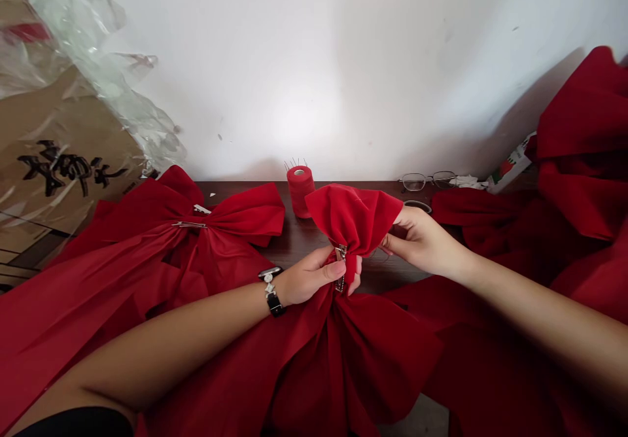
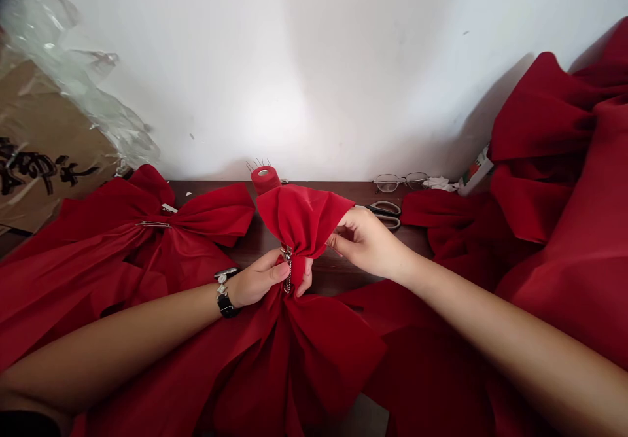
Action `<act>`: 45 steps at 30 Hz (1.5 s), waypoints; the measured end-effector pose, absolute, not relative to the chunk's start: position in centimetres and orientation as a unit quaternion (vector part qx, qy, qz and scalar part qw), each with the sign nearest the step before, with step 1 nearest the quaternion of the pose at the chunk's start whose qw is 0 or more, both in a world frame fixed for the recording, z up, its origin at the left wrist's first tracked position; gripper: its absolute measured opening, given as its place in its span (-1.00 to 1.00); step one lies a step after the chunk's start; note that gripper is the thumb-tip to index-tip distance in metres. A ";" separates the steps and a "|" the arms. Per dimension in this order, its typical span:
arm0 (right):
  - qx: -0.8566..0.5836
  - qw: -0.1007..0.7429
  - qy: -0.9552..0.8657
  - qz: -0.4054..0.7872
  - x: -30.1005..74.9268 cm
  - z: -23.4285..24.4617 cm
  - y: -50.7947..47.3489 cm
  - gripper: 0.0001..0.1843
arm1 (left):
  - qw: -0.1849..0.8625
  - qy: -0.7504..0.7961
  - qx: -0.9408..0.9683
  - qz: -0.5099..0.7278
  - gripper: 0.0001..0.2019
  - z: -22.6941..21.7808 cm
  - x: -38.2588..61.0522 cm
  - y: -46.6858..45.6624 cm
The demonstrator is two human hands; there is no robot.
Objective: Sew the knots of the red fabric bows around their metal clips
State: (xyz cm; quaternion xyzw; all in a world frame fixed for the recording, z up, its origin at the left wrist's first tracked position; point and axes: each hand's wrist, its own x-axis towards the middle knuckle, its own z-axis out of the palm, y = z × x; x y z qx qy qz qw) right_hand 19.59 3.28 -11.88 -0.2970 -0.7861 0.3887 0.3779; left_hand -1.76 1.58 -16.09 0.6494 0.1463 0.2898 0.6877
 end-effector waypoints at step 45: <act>-0.292 0.421 -0.840 0.176 18.9 -12.5 1.7 -0.83 | 0.655 0.165 0.676 0.295 -0.55 -15.8 -1.7 1.4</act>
